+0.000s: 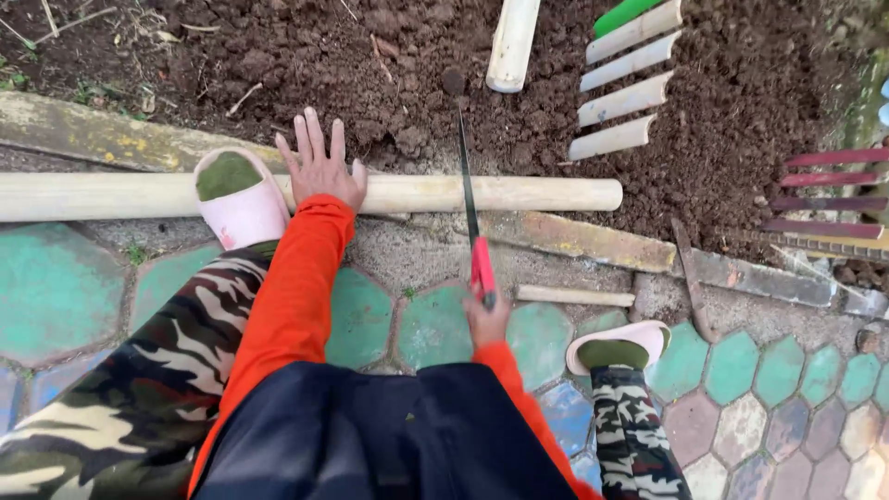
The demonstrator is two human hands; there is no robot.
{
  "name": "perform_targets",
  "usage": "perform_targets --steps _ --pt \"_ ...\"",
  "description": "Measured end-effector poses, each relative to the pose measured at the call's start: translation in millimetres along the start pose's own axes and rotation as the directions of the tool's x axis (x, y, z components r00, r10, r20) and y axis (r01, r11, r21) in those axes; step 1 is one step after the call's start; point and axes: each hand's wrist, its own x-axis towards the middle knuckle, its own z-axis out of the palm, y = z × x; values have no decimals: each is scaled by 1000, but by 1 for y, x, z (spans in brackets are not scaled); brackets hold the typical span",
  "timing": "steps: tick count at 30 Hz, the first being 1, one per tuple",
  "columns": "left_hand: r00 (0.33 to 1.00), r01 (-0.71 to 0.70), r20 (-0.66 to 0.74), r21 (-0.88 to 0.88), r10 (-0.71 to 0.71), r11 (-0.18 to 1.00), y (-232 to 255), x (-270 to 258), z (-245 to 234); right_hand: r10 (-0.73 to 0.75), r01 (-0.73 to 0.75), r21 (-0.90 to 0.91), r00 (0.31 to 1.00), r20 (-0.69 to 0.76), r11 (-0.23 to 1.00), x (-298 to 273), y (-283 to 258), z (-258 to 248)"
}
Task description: Sawing a bamboo pole into sections in an outdoor garden area.
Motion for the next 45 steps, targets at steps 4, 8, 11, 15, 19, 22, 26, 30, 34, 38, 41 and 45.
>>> perform_targets --steps 4,8,11,15,19,22,26,30,34,38,41,45 --pt "996 -47 -76 25 48 999 -2 10 -4 122 -127 232 992 33 964 74 -36 39" --pt "999 -23 -39 29 24 999 -4 2 1 98 -98 190 995 7 977 -15 34 -3" --pt "999 -11 -40 22 12 1000 2 10 4 -11 12 49 999 -35 999 -14 50 -22" --pt "999 -32 -4 49 32 998 1 -2 -4 126 -129 165 992 30 978 69 -49 48" --pt "999 -15 -46 44 17 999 -5 17 -10 -79 77 86 997 20 993 90 -22 51" --pt "998 14 59 55 -17 998 0 5 3 3 -1 145 1000 -13 989 6 41 -3" --pt "1000 -8 11 38 8 999 -2 6 2 118 -111 118 992 -52 987 8 25 3" --pt "997 -49 -61 67 53 997 -2 6 1 49 -72 277 995 89 958 85 -53 54" --pt "1000 -11 10 37 10 999 -3 10 2 45 -47 196 999 15 979 32 43 6" --pt "1000 -17 -4 26 17 1000 -2 5 7 50 -46 71 997 -53 996 -21 65 -20" --pt "999 -34 -32 51 36 998 -1 1 6 9 -7 92 1000 -22 996 48 8 24" --pt "1000 -9 -25 44 10 999 0 16 1 66 -77 214 996 61 974 90 -17 42"
